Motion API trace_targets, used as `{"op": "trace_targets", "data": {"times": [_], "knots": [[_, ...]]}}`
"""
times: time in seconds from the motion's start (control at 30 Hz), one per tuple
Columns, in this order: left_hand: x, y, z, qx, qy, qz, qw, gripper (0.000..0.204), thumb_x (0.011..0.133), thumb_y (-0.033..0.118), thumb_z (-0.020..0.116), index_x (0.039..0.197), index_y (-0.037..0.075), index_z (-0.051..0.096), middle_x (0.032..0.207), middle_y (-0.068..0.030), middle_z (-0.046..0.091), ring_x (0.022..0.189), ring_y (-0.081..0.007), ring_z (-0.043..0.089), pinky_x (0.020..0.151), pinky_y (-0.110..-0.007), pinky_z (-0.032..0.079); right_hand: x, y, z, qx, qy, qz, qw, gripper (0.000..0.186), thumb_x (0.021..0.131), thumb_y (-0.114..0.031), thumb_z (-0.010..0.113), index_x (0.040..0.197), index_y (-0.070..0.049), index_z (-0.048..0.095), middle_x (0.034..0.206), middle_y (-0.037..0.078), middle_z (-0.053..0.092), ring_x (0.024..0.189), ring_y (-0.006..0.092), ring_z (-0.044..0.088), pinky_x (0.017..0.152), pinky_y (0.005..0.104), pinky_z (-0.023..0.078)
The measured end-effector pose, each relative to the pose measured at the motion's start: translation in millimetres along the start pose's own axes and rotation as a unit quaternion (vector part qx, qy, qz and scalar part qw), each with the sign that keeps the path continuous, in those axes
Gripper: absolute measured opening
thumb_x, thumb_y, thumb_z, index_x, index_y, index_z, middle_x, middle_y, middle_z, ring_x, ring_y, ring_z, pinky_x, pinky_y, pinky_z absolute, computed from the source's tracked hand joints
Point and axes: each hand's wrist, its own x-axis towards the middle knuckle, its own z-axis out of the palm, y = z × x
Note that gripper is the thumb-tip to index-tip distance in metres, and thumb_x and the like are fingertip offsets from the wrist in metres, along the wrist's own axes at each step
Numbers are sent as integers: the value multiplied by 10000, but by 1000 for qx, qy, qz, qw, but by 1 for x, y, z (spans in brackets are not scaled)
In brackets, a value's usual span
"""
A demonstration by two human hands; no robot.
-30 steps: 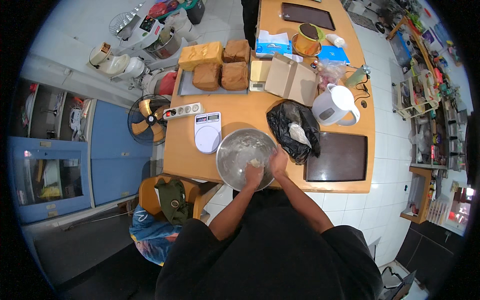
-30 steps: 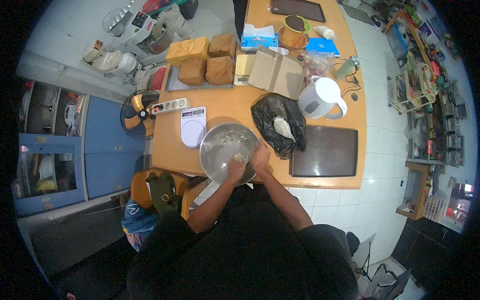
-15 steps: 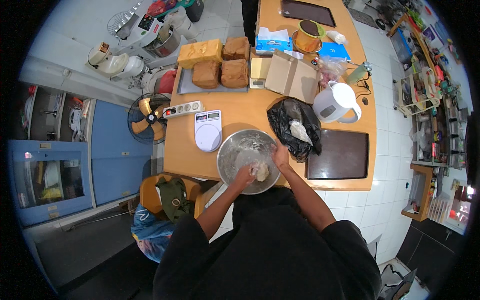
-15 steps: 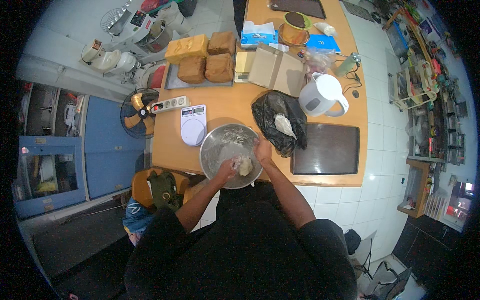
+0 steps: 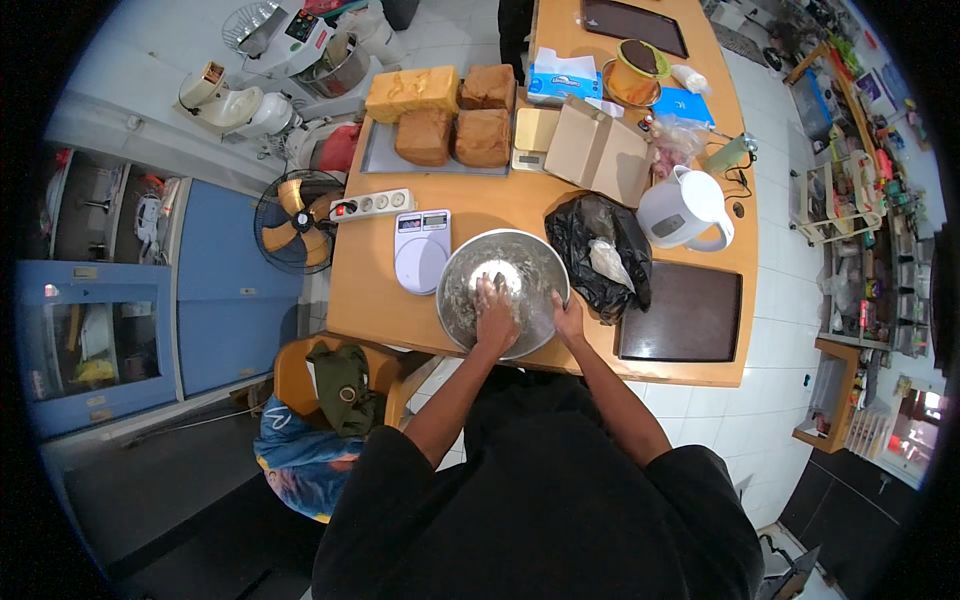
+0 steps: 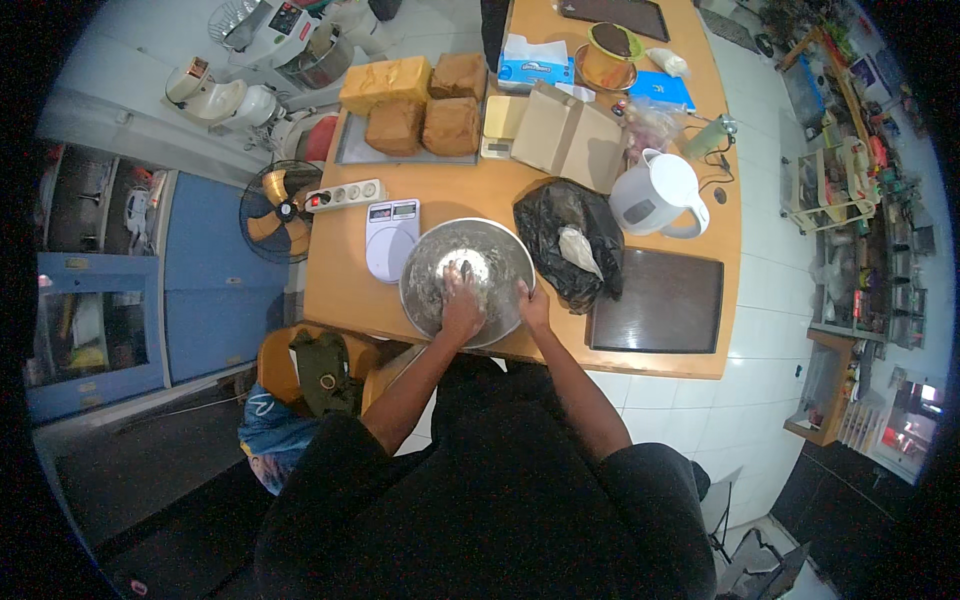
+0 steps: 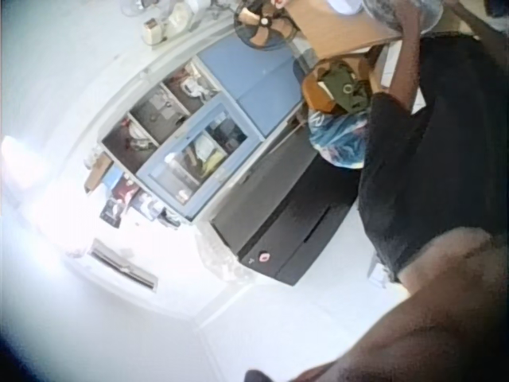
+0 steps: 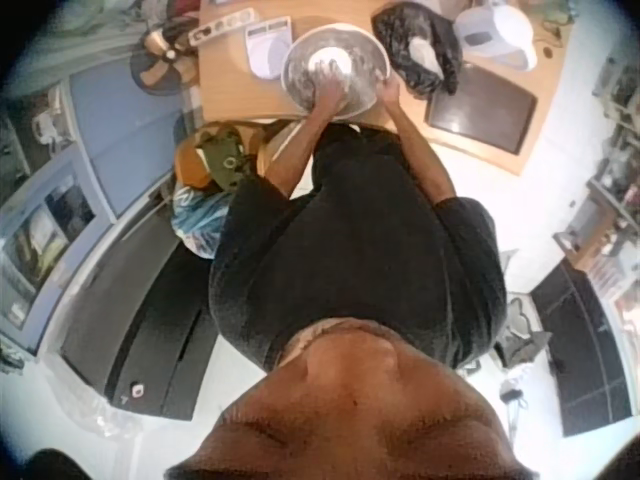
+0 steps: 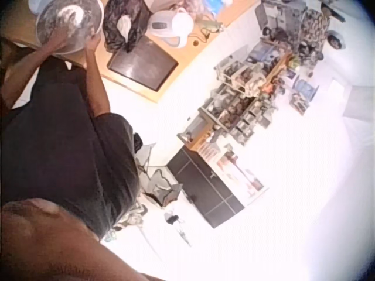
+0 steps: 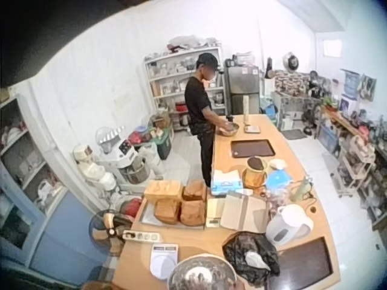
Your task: The person kneads dough inside a metal bowl by hand.
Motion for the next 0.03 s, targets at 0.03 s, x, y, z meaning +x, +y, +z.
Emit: {"op": "trace_targets", "data": {"times": [0.03], "knots": [[9, 3, 3, -17, -27, -17, 999, 931, 705, 195, 672, 1453, 7, 151, 1512, -253, 45, 1406, -416, 44, 1108, -568, 133, -3, -2, 1, -4, 16, 8, 1000, 336, 920, -269, 580, 1178, -54, 584, 957, 131, 672, 826, 246, 620, 786, 301, 463]]}}
